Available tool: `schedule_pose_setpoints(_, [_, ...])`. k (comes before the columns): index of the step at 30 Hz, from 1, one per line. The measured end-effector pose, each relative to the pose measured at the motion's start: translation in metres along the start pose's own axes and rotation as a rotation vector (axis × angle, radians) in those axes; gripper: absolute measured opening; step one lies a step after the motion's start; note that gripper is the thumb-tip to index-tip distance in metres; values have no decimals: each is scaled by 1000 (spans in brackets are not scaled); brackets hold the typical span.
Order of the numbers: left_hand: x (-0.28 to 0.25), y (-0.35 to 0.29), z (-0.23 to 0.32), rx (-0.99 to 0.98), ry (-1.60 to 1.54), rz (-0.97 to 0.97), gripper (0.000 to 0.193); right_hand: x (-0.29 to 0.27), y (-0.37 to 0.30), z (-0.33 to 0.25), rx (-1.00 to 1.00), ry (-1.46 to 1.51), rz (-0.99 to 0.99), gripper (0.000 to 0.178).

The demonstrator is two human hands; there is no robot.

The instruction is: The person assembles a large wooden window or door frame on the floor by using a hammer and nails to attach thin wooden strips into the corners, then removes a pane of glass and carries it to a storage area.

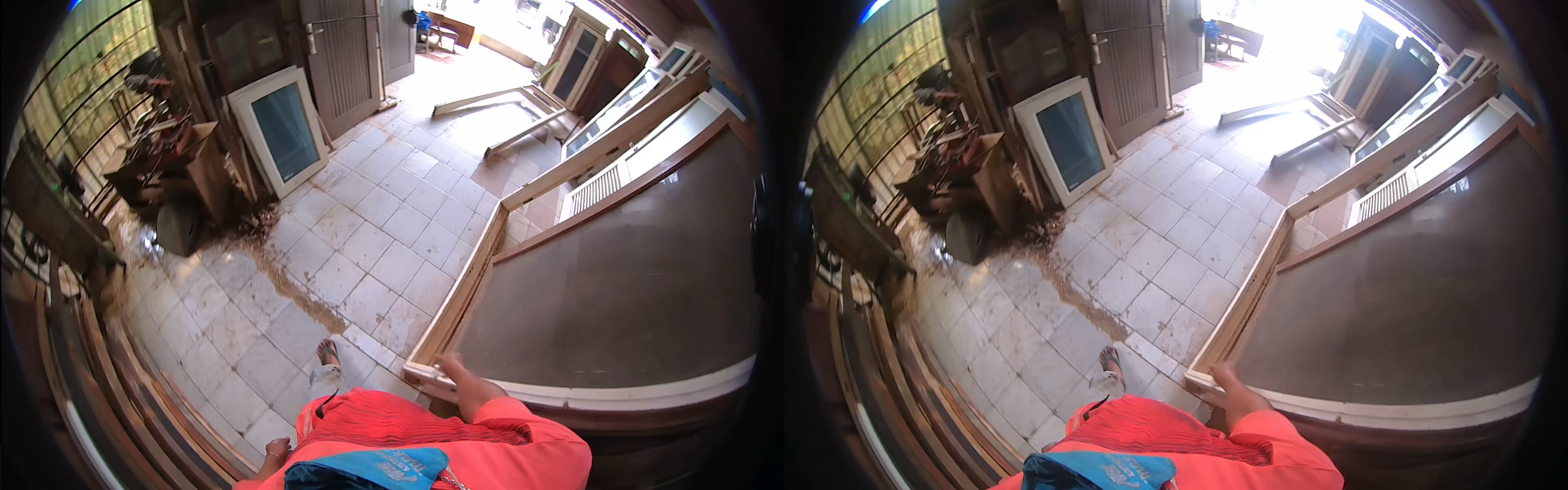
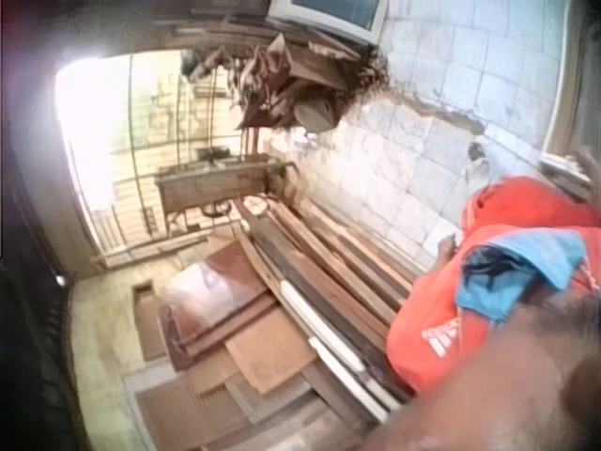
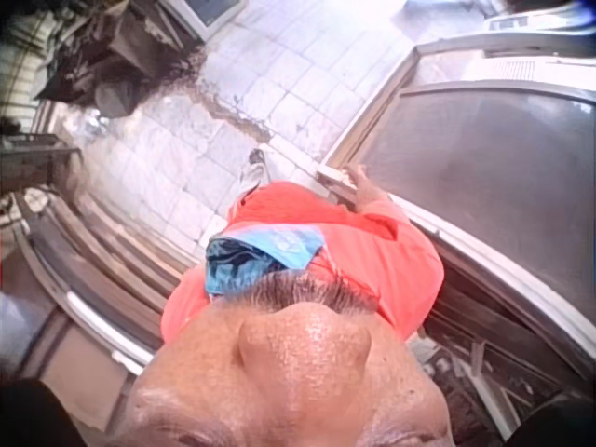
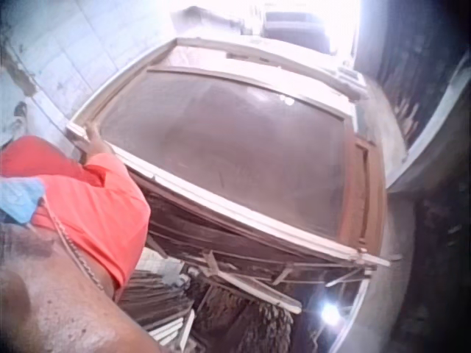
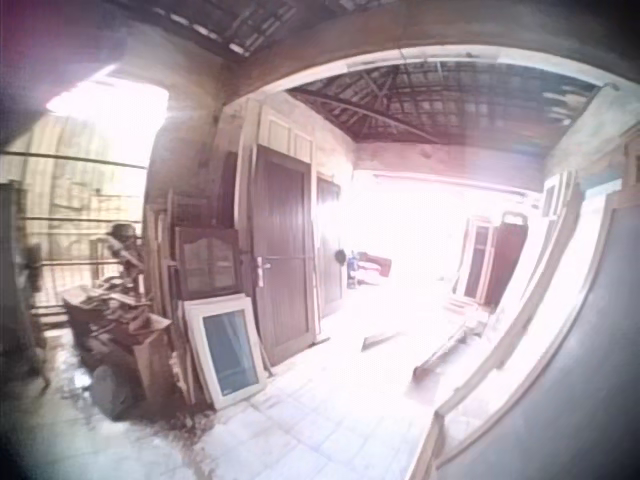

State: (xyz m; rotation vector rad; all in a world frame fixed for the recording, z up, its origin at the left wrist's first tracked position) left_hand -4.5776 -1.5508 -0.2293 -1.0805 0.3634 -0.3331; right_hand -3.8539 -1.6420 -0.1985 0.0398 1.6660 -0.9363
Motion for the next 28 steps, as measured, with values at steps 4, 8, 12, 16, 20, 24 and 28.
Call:
schedule_pose_setpoints(4, [-68,20,186,200,1211,75,29,24,-52,-14,549,594,-484,30])
schedule_pose_setpoints(8, [-36,93,462,822,1493,272,29,-51,-19,-52,309,594,-294,29])
schedule_pose_setpoints(12, [31,133,700,654,373,175,31,-48,24,-61,651,1110,-238,24])
schedule_pose_setpoints(16, [101,176,850,696,22,48,27,-74,96,-76,647,1203,-316,32])
schedule_pose_setpoints(20, [153,241,890,693,53,42,21,-150,190,-31,638,920,-312,29])
schedule_pose_setpoints(24, [160,284,850,220,52,38,19,-275,293,-11,865,1028,-580,48])
schedule_pose_setpoints(28, [216,298,882,102,-24,50,17,-401,511,49,-29,55,-198,33])
Point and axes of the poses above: each hand's wrist, its own y-axis towards the middle knuckle, its own x-axis out of the palm, z = x × y, the point moved 10 cm from there along y, towards the middle knuckle, and after that the axes turned 3 degrees about -y, right-handed, at the moved point
